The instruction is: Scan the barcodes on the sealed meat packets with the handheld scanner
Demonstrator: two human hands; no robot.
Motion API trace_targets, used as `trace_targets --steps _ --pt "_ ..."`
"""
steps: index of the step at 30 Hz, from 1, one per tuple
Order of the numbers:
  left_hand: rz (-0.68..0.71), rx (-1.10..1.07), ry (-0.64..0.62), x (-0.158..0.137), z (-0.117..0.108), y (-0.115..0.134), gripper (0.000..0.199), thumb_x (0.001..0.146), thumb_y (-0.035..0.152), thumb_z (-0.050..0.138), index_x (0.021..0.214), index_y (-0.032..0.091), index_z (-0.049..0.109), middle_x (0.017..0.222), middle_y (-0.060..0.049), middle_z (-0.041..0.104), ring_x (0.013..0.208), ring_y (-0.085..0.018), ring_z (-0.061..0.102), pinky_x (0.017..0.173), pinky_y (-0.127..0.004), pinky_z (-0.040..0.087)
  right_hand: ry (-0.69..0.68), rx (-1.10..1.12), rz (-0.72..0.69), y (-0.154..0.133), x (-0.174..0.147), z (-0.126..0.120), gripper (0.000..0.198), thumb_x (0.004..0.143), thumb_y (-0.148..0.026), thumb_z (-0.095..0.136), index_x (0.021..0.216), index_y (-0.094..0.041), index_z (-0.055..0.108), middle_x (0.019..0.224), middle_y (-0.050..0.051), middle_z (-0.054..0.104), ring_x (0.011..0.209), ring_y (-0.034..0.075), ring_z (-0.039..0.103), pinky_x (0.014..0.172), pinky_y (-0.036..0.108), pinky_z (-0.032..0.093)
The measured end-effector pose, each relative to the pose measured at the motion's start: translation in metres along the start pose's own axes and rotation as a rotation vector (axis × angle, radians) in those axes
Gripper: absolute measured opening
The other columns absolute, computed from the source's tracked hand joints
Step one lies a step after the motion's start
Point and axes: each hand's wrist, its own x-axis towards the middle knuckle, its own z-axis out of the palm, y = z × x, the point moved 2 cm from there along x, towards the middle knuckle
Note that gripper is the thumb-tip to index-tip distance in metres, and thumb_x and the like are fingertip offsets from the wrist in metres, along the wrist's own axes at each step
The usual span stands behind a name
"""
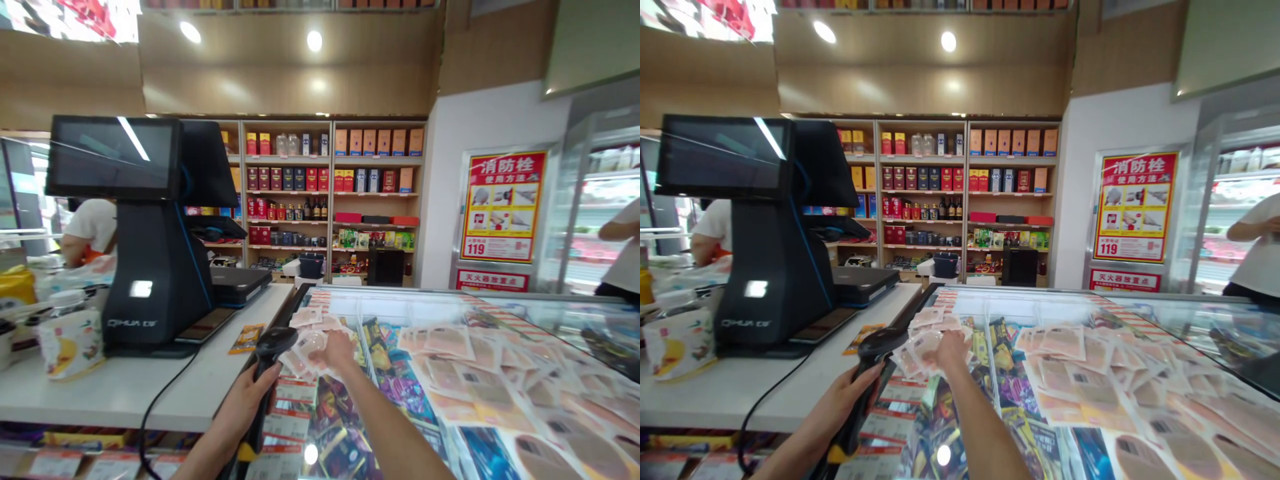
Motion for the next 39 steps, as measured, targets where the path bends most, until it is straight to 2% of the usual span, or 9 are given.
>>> trace_targets --steps 2,5,8,12,15,22,27,35,39 --pt "0.002 -0.002 -0.011 0.002 0.0 0.0 0.037 0.06 0.053 0.047 0.052 0.017 0.039 0.034 0.006 0.042 0.032 -0.007 0.037 0.035 -0.017 0.029 -0.057 0.021 0.022 0.004 0.003 0.001 0.057 0.038 -0.044 0.065 0.088 -0.018 0.056 0.096 0.01 0.057 0.092 0.028 0.048 0.076 0.041 0.033" --pt "-0.016 -0.013 -0.017 0.003 0.005 0.001 0.038 0.058 0.054 0.048 0.052 0.018 0.04 0.035 0.006 0.041 0.032 -0.007 0.037 0.034 -0.018 0.029 -0.103 0.125 0.032 0.016 0.007 -0.001 0.034 0.045 -0.032 0.063 0.076 -0.018 0.058 0.086 0.008 0.06 0.083 0.025 0.054 0.067 0.033 0.038" --pt "-0.026 -0.008 -0.036 0.0 0.014 0.007 0.038 0.058 0.054 0.048 0.053 0.018 0.042 0.036 0.005 0.043 0.033 -0.008 0.037 0.035 -0.019 0.028 -0.051 0.405 0.013 0.034 0.01 -0.008 0.015 0.054 -0.023 0.054 0.068 -0.018 0.057 0.074 0.004 0.062 0.073 0.019 0.056 0.06 0.026 0.039" --pt "-0.004 0.001 -0.097 -0.01 0.028 0.025 0.035 0.063 0.05 0.046 0.054 0.016 0.042 0.038 0.005 0.043 0.035 -0.006 0.035 0.037 -0.017 0.027 0.023 0.946 0.023 0.068 0.014 -0.022 0.017 0.058 -0.026 0.047 0.072 -0.017 0.052 0.07 0.002 0.062 0.066 0.016 0.056 0.056 0.023 0.041" --pt "0.007 0.006 -0.131 -0.016 0.041 0.038 0.034 0.065 0.048 0.045 0.054 0.016 0.042 0.038 0.005 0.042 0.035 -0.005 0.033 0.037 -0.016 0.025 0.124 1.132 0.084 0.095 0.015 -0.034 0.022 0.056 -0.031 0.048 0.073 -0.017 0.049 0.07 0.003 0.062 0.065 0.016 0.056 0.055 0.023 0.041" --pt "0.05 0.027 -0.239 -0.009 0.077 0.045 0.033 0.065 0.049 0.045 0.055 0.017 0.044 0.039 0.004 0.042 0.037 -0.007 0.035 0.038 -0.018 0.027 0.272 0.999 0.141 0.144 0.025 -0.043 0.022 0.056 -0.033 0.047 0.07 -0.016 0.05 0.068 0.004 0.061 0.068 0.017 0.055 0.058 0.024 0.041" --pt "0.071 0.045 -0.322 -0.007 0.099 0.052 0.032 0.064 0.049 0.046 0.058 0.018 0.042 0.04 0.005 0.043 0.037 -0.007 0.035 0.04 -0.019 0.029 0.332 0.821 0.176 0.158 0.022 -0.056 0.016 0.061 -0.029 0.043 0.066 -0.016 0.049 0.067 0.004 0.061 0.066 0.016 0.054 0.057 0.024 0.04" --pt "0.045 0.083 -0.346 -0.006 0.107 0.048 0.033 0.065 0.05 0.045 0.059 0.017 0.043 0.042 0.005 0.043 0.039 -0.007 0.036 0.041 -0.019 0.028 0.374 0.686 0.184 0.166 0.016 -0.072 0.015 0.064 -0.026 0.043 0.071 -0.015 0.05 0.072 0.006 0.062 0.066 0.016 0.055 0.058 0.023 0.04" --pt "0.055 0.1 -0.298 -0.008 0.106 0.049 0.033 0.064 0.05 0.046 0.057 0.017 0.045 0.043 0.005 0.044 0.039 -0.007 0.037 0.04 -0.019 0.029 0.451 0.484 0.264 0.183 0.013 -0.098 0.018 0.066 -0.025 0.043 0.078 -0.014 0.051 0.076 0.006 0.062 0.07 0.015 0.055 0.061 0.022 0.039"
